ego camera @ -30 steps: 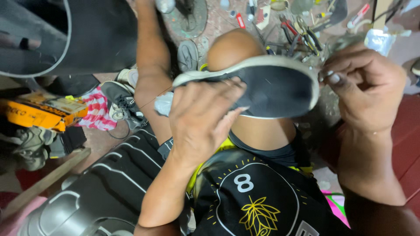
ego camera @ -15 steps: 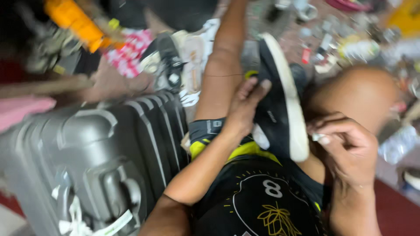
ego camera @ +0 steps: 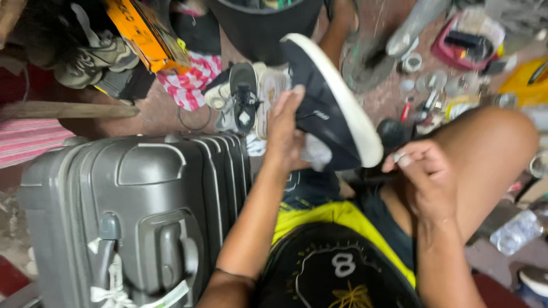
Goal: The person is repairing a black Crocs shoe by applying glue to the sole and stitching it with a needle and thread. They use a plastic bag to stuff the shoe for support and a pair of scissors to cut the thread.
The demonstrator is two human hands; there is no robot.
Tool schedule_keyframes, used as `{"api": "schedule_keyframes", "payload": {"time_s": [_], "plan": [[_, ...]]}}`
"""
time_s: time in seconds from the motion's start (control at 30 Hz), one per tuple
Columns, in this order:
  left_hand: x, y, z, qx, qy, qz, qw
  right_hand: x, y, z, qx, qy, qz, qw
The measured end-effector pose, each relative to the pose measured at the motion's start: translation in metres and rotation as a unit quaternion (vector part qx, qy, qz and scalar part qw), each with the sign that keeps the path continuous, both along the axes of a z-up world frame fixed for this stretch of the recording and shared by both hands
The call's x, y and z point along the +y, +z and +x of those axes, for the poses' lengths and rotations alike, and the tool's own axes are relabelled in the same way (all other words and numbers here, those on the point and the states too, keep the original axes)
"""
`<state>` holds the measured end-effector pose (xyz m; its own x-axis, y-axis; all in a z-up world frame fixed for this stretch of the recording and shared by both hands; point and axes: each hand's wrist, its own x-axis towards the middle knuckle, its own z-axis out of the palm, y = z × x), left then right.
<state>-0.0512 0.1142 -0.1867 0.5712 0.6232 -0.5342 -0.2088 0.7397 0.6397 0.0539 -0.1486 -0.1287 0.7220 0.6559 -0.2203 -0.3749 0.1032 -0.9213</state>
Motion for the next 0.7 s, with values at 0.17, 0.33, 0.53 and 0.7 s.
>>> {"api": "schedule_keyframes", "payload": {"time_s": [0.17, 0.33, 0.53, 0.7], "plan": [[0.045, 0.023, -0.02, 0.21, 0.015, 0.456, 0.865, -0.014, -0.012, -0.013, 0.011, 0.003, -0.05, 0.999], [0.058, 0.055, -0.009, 0.24, -0.025, 0.689, 0.683, -0.044, -0.023, -0.014, -0.066, 0.036, -0.103, 0.992], [0.071, 0.007, 0.025, 0.299, -0.184, 0.757, 0.551, -0.08, -0.052, -0.001, -0.029, -0.008, -0.086, 0.996], [0.076, -0.049, 0.038, 0.387, -0.25, 0.72, 0.519, -0.085, -0.045, -0.002, -0.033, -0.032, -0.141, 0.989]]}}
